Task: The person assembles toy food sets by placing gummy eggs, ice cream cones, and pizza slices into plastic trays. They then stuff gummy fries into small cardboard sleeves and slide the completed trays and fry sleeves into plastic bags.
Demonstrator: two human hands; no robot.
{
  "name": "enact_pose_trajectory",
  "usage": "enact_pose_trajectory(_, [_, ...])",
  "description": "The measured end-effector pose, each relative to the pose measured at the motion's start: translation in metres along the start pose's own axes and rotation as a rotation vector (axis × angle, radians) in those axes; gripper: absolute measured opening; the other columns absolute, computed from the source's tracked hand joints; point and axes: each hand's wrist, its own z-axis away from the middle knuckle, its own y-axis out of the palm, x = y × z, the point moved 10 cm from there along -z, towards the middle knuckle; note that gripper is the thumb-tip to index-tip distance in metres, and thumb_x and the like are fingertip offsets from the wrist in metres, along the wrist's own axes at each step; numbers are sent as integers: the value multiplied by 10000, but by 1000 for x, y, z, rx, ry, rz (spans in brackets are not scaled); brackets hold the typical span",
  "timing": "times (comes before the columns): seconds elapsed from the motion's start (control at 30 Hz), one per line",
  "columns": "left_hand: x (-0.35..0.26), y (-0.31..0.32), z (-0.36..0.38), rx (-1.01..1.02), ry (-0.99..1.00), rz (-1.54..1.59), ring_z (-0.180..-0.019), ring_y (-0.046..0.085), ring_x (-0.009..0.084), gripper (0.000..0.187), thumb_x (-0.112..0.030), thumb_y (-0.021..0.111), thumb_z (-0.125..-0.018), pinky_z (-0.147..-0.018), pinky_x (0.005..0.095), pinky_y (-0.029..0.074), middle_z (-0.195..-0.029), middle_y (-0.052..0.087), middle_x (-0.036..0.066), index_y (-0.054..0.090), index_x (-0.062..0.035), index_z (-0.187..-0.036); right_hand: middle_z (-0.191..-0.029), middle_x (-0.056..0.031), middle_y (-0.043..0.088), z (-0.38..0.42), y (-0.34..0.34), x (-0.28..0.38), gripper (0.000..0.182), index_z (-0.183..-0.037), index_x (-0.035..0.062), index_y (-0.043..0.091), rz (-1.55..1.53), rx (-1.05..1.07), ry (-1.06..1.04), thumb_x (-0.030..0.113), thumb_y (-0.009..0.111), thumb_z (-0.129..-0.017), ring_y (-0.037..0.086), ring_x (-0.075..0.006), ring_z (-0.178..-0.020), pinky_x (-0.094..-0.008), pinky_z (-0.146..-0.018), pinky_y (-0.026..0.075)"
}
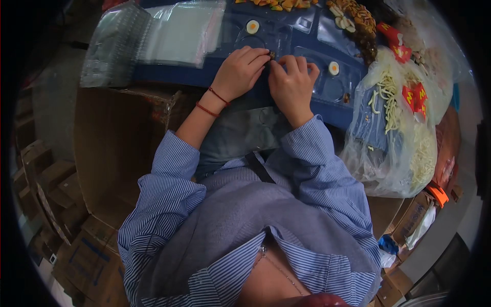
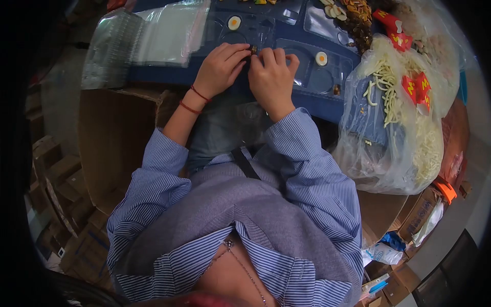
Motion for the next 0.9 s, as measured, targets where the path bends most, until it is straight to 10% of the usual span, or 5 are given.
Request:
enact_pose_trajectory(0.47, [-24, 11, -9, 157, 51, -146, -994, 549, 242, 404, -128, 670, -806, -897, 375, 447, -1246, 600, 22, 626, -60, -1202, -981, -54, 618, 3, -73, -36, 244, -945, 85, 684, -332, 37, -141, 9, 665, -714, 580, -248, -971, -386, -845, 432])
enact_pose_trajectory(0.7, [-36, 10, -10, 192, 64, -144, -1098, 540, 260, 427, -117, 661, -816, -965, 394, 422, -1302, 582, 32, 613, -50, -1235, -837, -176, 688, -18, -152, -392, 185, -893, 84, 728, 186, -125, 291, 189, 598, -812, 656, -385, -756, -467, -671, 524])
enact_pose_trajectory(0.9, [-29, 9, -2, 147, 35, -222, -1171, 526, 292, 438, -94, 643, -800, -988, 429, 423, -1302, 567, 90, 605, -47, -1235, -1036, -185, 686, -44, -118, -626, 309, -1098, 164, 709, 523, 189, 651, 336, 613, -862, 662, -357, -953, -454, -784, 530])
